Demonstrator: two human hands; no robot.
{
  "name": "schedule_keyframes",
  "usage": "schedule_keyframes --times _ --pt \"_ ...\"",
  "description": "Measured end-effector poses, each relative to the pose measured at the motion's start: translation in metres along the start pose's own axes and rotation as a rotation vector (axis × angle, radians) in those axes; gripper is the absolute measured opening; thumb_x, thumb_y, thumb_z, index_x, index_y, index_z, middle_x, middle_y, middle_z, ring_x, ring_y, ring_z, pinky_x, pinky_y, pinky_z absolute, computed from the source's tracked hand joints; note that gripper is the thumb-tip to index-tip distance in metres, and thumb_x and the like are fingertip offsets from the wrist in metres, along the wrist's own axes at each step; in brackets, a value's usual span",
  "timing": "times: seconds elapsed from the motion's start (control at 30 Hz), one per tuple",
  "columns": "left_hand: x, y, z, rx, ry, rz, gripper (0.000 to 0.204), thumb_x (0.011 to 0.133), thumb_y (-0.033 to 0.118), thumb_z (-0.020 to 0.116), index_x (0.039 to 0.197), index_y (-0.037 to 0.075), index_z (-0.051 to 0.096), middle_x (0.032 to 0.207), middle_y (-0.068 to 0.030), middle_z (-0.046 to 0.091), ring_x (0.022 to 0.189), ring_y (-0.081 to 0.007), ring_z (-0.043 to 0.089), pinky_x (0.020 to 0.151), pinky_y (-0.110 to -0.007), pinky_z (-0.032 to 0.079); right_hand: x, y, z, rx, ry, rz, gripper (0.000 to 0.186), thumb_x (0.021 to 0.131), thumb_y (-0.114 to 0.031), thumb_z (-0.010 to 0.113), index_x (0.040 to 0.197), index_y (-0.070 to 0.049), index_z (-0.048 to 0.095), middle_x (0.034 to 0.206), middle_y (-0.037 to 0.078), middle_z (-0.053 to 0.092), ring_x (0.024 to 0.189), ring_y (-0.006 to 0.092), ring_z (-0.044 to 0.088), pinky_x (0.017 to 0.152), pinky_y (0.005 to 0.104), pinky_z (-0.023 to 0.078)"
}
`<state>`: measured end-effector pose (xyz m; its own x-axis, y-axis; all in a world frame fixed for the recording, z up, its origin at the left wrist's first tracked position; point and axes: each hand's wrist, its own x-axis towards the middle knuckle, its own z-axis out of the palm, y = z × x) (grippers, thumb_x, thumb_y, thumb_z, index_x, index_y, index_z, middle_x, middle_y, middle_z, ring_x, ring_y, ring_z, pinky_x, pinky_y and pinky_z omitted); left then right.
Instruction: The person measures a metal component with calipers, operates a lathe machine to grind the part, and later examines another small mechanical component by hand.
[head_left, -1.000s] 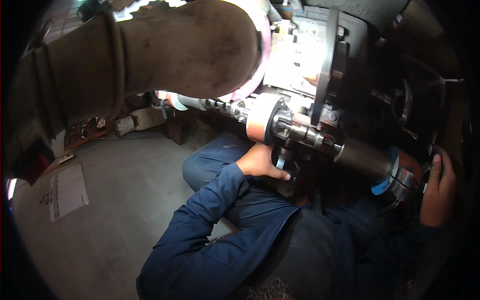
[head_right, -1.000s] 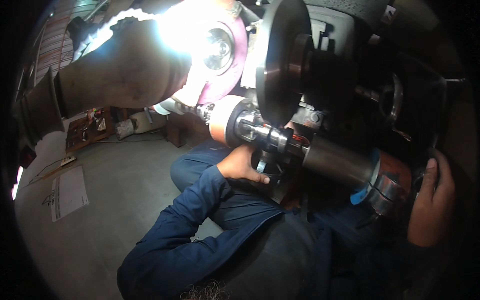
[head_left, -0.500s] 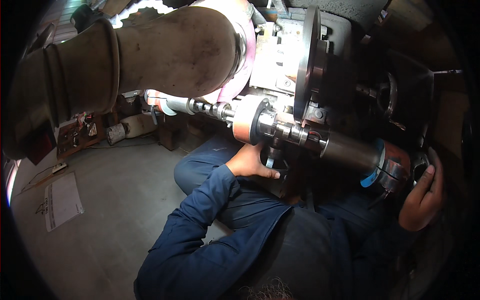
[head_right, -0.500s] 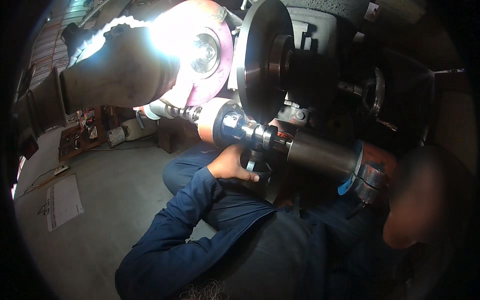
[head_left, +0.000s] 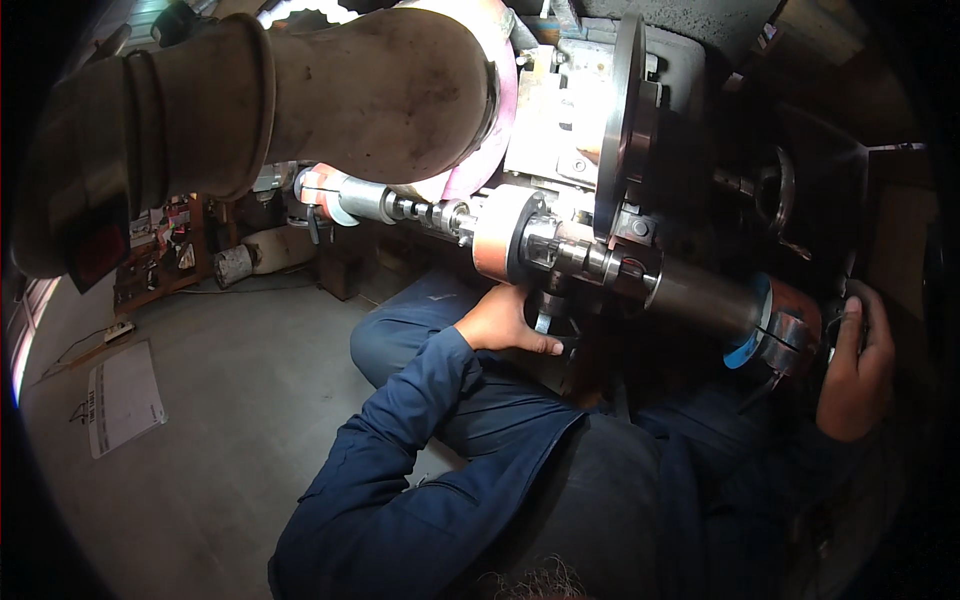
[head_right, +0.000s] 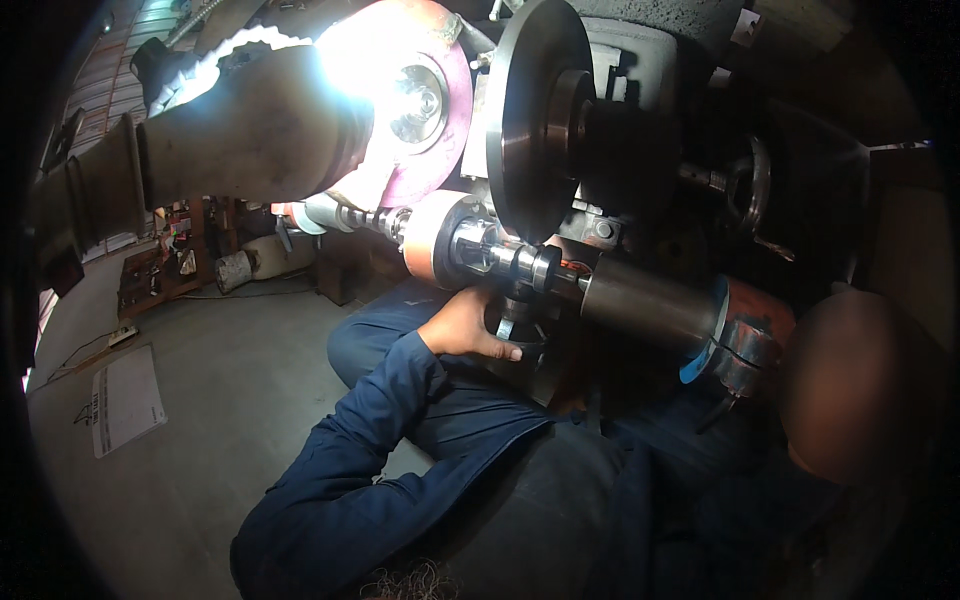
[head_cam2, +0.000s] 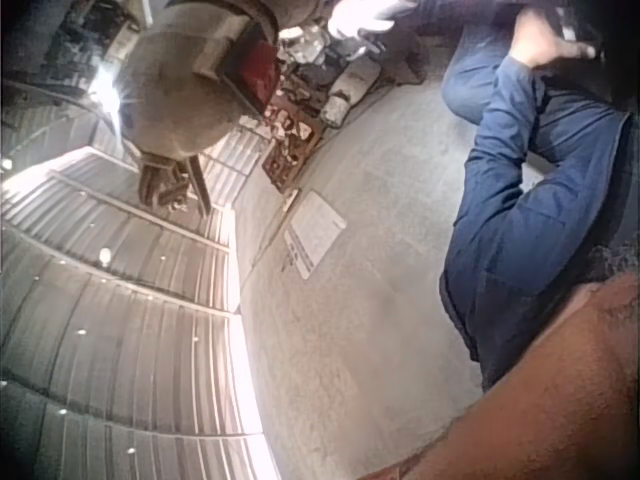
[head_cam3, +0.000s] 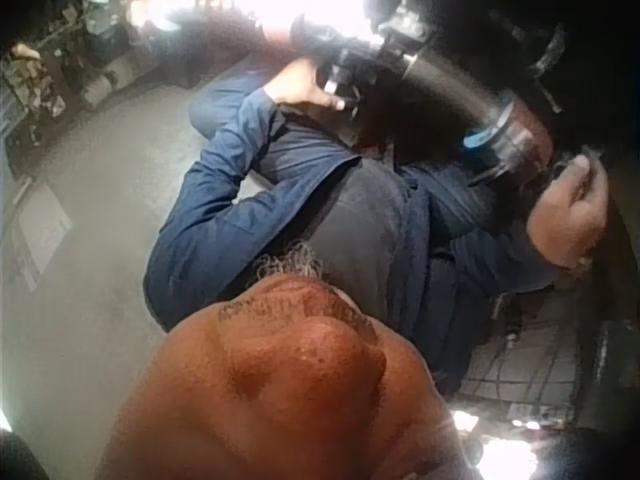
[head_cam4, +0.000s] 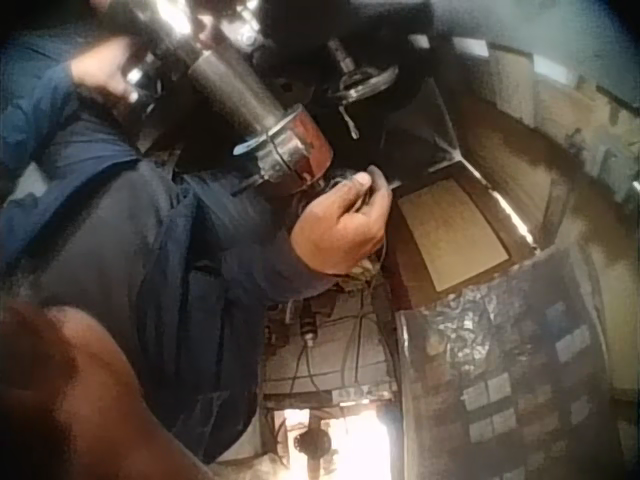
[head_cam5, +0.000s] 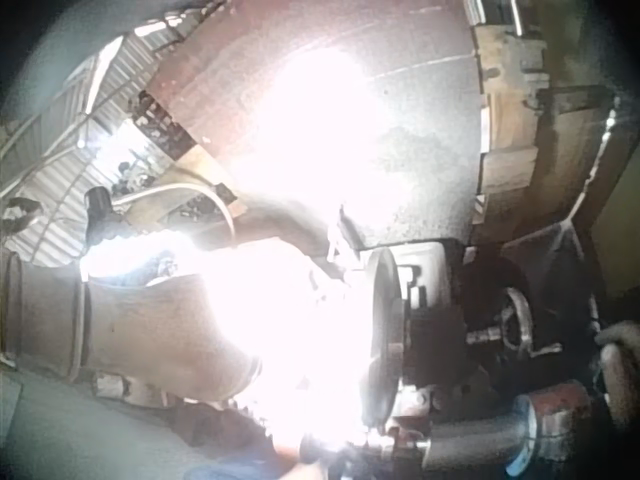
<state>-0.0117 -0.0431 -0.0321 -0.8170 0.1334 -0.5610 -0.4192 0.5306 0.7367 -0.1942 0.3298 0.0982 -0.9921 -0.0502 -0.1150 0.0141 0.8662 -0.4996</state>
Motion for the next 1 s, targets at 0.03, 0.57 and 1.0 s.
schedule_keyframes --times 0.03,0.57,1.0 --pt "-0.001 -0.001 0.0 0.006 0.01 0.005 0.094 0.058 0.03 0.093 0.134 -0.002 0.047 0.126 -0.0203 0.058 0.118 -0.0317 0.055 0.102 -0.04 0.043 0.004 -0.003 -0.001 0.025 -0.054 0.069 0.036 0.101 -0.028 0.051 0.12 0.0 0.064 0.114 0.019 0.068 0.106 0.0305 0.065 0.091 0.0353 0.049" --pt "0.001 0.0 -0.002 -0.069 -0.088 -0.081 0.095 0.059 0.026 0.091 0.136 -0.002 0.044 0.129 -0.0204 0.056 0.12 -0.0316 0.054 0.104 -0.04 0.041 -0.021 0.013 0.009 0.212 0.455 -0.149 0.044 0.107 -0.023 0.034 0.123 0.01 0.058 0.106 0.019 0.071 0.099 0.0286 0.069 0.092 0.0341 0.053" --pt "-0.002 0.002 -0.001 -0.06 -0.034 -0.072 0.096 0.059 0.029 0.092 0.136 -0.003 0.045 0.129 -0.0208 0.056 0.121 -0.0324 0.053 0.105 -0.04 0.04 -0.034 0.002 0.025 -0.138 0.374 -0.359 0.038 0.105 -0.013 0.035 0.13 0.008 0.054 0.12 0.022 0.065 0.111 0.0308 0.065 0.094 0.0373 0.051"
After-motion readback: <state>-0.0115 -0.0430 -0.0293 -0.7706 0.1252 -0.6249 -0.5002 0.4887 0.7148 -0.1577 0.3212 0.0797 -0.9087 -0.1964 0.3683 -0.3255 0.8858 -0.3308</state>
